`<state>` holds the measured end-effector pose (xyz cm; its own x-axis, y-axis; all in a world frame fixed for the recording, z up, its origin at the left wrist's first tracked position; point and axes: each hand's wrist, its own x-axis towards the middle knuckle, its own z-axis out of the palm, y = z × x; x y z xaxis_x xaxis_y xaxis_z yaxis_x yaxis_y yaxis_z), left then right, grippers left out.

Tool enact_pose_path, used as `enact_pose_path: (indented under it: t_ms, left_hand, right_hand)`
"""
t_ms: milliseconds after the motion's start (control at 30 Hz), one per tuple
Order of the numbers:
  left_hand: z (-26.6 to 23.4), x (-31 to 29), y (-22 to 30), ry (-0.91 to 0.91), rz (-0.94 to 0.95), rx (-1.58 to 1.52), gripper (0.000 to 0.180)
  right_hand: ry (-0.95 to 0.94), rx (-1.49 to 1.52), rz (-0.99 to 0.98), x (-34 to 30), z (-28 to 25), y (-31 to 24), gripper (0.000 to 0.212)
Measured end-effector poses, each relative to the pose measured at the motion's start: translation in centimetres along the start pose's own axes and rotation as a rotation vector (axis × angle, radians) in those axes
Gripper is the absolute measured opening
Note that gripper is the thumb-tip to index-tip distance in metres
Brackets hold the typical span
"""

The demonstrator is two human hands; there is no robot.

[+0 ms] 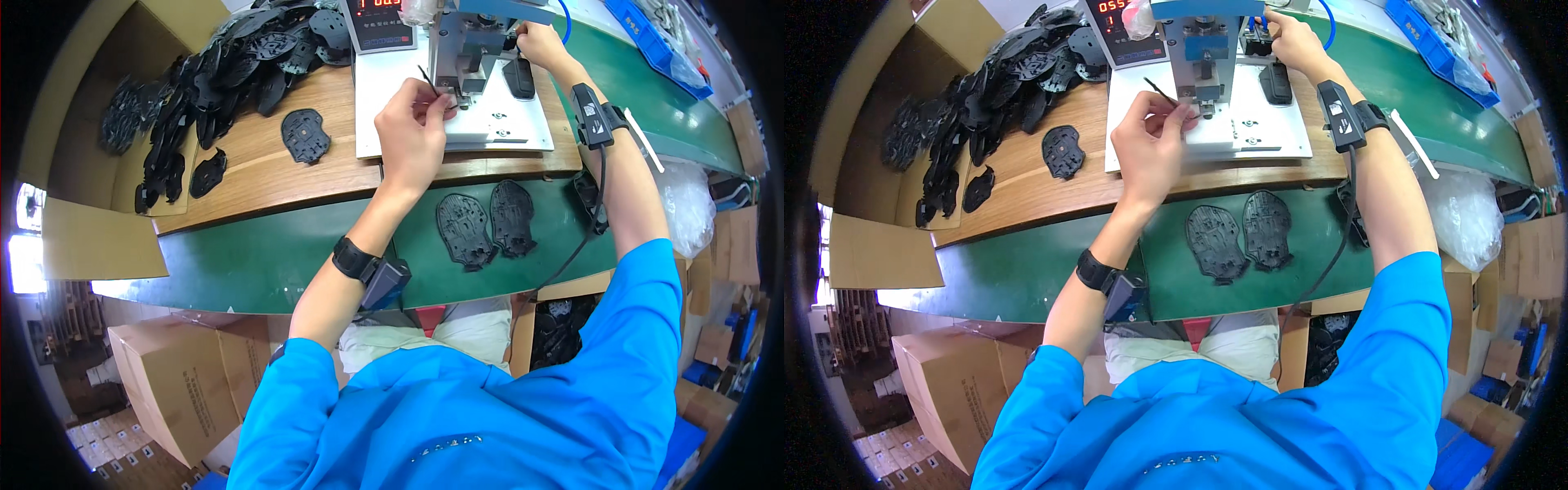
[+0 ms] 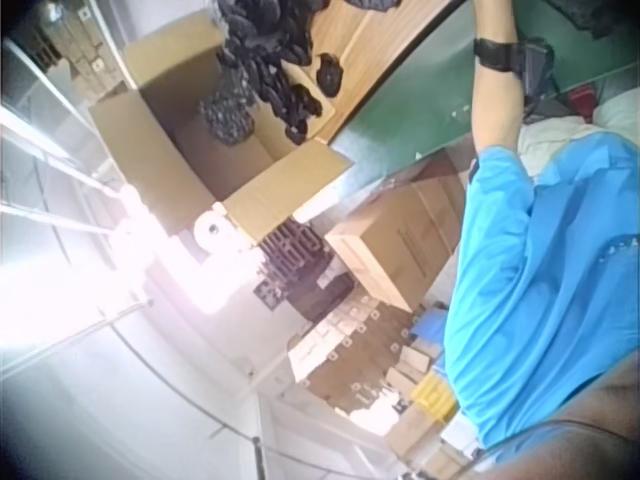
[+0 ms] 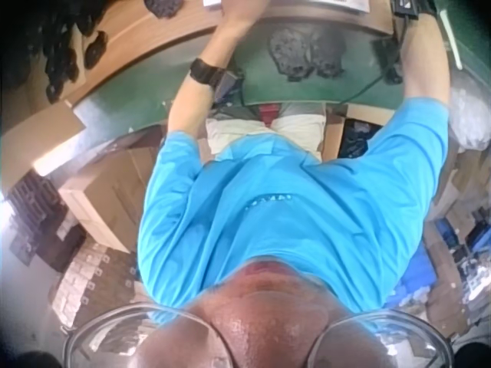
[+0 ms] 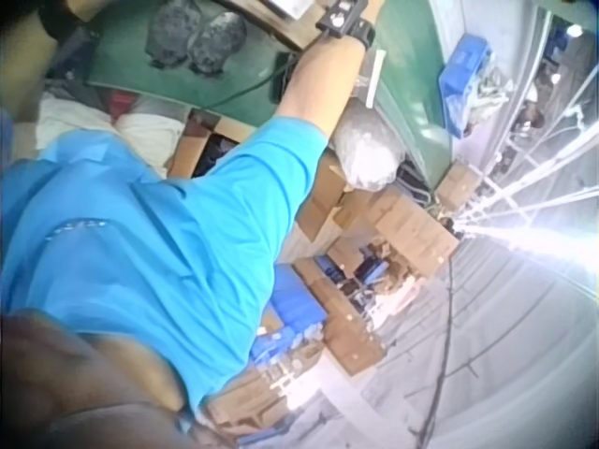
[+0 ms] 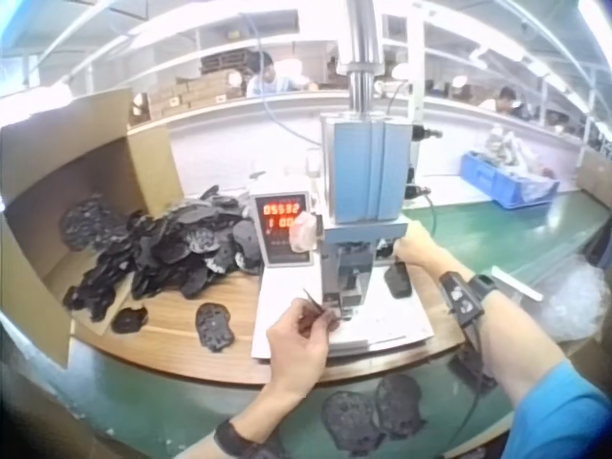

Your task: Assembling small electronic components using a press machine and hand tools on a factory floor.

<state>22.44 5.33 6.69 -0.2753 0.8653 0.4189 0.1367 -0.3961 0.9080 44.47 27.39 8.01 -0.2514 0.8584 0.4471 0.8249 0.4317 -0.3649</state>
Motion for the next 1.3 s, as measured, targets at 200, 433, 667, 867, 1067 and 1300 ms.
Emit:
enact_pose_path:
  t_ms: [200, 433, 667, 867, 1067, 1300]
  left_hand:
    - [0.7, -0.7, 0.3, 0.021, 0.125, 0.175, 0.012]
    - [1.2, 0.2, 1.8, 0.041, 0.219, 0.146, 0.007]
    - [-3.2, 0.0, 1.3, 0.055, 0.139, 0.251, 0.004]
    - [-2.5, 0.2, 2.0, -0.03, 0.221, 0.322, 0.008]
    - [-3.0, 0.8, 1.8, -0.106, 0.129, 0.302, 0.009]
    - [-2.8, 1.3, 2.0, -0.176, 0.049, 0.314, 0.01]
  right_hand:
    - [0.005, -0.044, -0.053, 0.3, 0.4, 0.7, 0.024]
    - [0.013, -0.057, -0.017, 0.7, 0.4, 1.0, 0.038]
    - [-0.083, -0.108, 0.008, 0.7, 0.3, 0.1, 0.064]
    - [-0.076, -0.105, 0.043, 0.7, 0.1, 0.5, 0.062]
    - [-0.09, -0.088, 0.056, 0.5, 0.2, 0.2, 0.061]
    - [-0.087, -0.129, 0.038, 0.5, 0.2, 0.2, 0.062]
